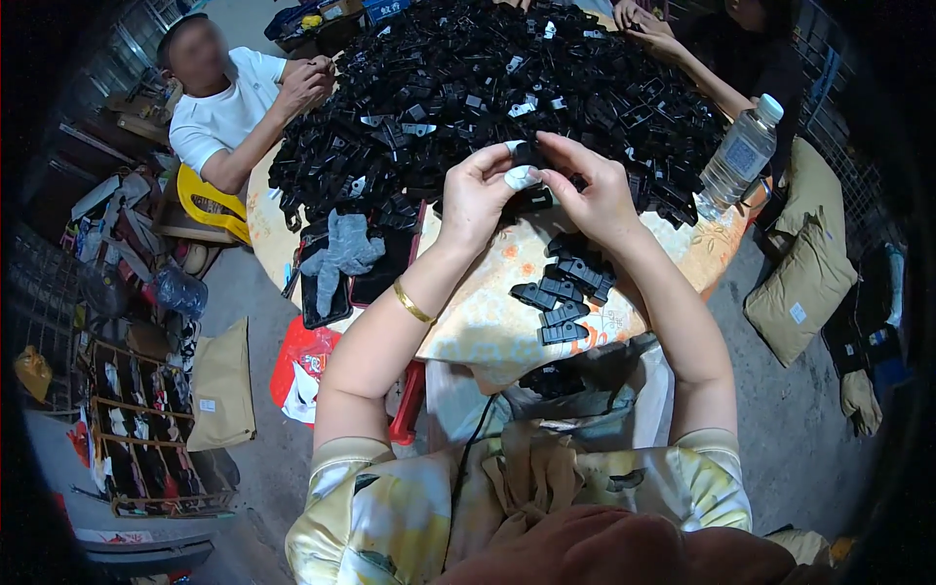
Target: Sorting and inspecting small black plastic components on a production table.
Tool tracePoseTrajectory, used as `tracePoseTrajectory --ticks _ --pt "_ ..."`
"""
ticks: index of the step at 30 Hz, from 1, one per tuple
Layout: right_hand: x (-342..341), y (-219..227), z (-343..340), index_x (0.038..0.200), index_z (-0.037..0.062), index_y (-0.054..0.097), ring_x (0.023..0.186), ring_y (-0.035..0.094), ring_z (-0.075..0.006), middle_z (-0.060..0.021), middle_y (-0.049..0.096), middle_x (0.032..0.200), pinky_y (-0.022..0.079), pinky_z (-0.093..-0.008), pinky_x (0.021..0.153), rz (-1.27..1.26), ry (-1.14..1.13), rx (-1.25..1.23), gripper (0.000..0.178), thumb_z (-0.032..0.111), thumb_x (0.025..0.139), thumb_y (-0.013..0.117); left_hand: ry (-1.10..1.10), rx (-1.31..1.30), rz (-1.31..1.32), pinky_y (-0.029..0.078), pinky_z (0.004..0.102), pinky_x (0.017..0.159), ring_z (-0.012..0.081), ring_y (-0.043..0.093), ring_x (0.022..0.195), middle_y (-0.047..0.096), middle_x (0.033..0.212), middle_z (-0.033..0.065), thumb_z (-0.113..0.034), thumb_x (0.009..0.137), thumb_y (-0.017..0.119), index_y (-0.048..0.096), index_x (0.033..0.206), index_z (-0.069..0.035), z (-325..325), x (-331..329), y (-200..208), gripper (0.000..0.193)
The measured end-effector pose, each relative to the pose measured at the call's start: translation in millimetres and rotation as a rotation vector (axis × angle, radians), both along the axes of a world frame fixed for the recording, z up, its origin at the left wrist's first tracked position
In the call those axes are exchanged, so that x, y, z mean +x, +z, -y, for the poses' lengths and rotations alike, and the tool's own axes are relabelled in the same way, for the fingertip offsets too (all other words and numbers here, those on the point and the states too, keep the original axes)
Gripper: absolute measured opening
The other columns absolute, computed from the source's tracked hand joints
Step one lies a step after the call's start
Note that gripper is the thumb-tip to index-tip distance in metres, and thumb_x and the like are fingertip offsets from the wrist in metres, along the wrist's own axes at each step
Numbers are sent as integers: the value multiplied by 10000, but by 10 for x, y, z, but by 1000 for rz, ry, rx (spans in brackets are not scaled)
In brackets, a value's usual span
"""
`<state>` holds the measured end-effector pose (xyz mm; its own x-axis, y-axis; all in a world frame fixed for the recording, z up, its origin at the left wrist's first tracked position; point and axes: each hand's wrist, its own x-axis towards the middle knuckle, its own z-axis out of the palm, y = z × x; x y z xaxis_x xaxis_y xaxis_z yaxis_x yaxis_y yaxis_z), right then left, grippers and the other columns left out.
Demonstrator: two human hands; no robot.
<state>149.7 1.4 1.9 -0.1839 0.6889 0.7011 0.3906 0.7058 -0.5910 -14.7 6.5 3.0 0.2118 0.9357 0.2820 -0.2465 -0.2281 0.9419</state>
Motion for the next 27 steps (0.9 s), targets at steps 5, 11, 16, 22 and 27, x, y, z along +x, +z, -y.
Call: tracePoseTrajectory --ticks 5,11,16,22,27 --pt "-34 18 67 1305 47 423 852 651 -270 -158 645 977 525 -320 730 228 -87 165 612 19 746 670 57 60 -63 503 230 765 106 587 882 612 1019 94 -45 838 617 476 1207 67 34 96 -62 410" --pt "51 22 -72 1239 20 492 856 624 -146 -121 643 1034 500 -263 737 -100 44 -72 533 44 744 689 52 -33 76 521 253 767 157 612 881 606 996 134 -59 889 538 456 1169 76 19 38 -6 321" --pt "404 -41 -321 1054 28 615 799 619 -119 -90 669 924 489 -245 701 -125 -168 -200 234 102 832 622 -88 -33 -470 524 236 708 150 624 837 604 973 134 -102 881 559 458 1161 28 125 -29 156 325" --pt "275 -91 -224 820 73 667 808 576 -268 -99 633 786 483 -379 701 527 -247 48 114 146 743 626 -450 531 -1009 464 334 706 251 578 787 579 858 124 -288 825 612 587 994 -6 289 8 137 331" --pt "162 -174 -251 824 40 669 860 555 -257 -90 612 831 472 -359 744 742 -390 48 156 153 716 665 -154 419 -860 462 336 765 268 581 845 571 871 139 -143 843 568 612 993 -7 113 -32 -11 206"
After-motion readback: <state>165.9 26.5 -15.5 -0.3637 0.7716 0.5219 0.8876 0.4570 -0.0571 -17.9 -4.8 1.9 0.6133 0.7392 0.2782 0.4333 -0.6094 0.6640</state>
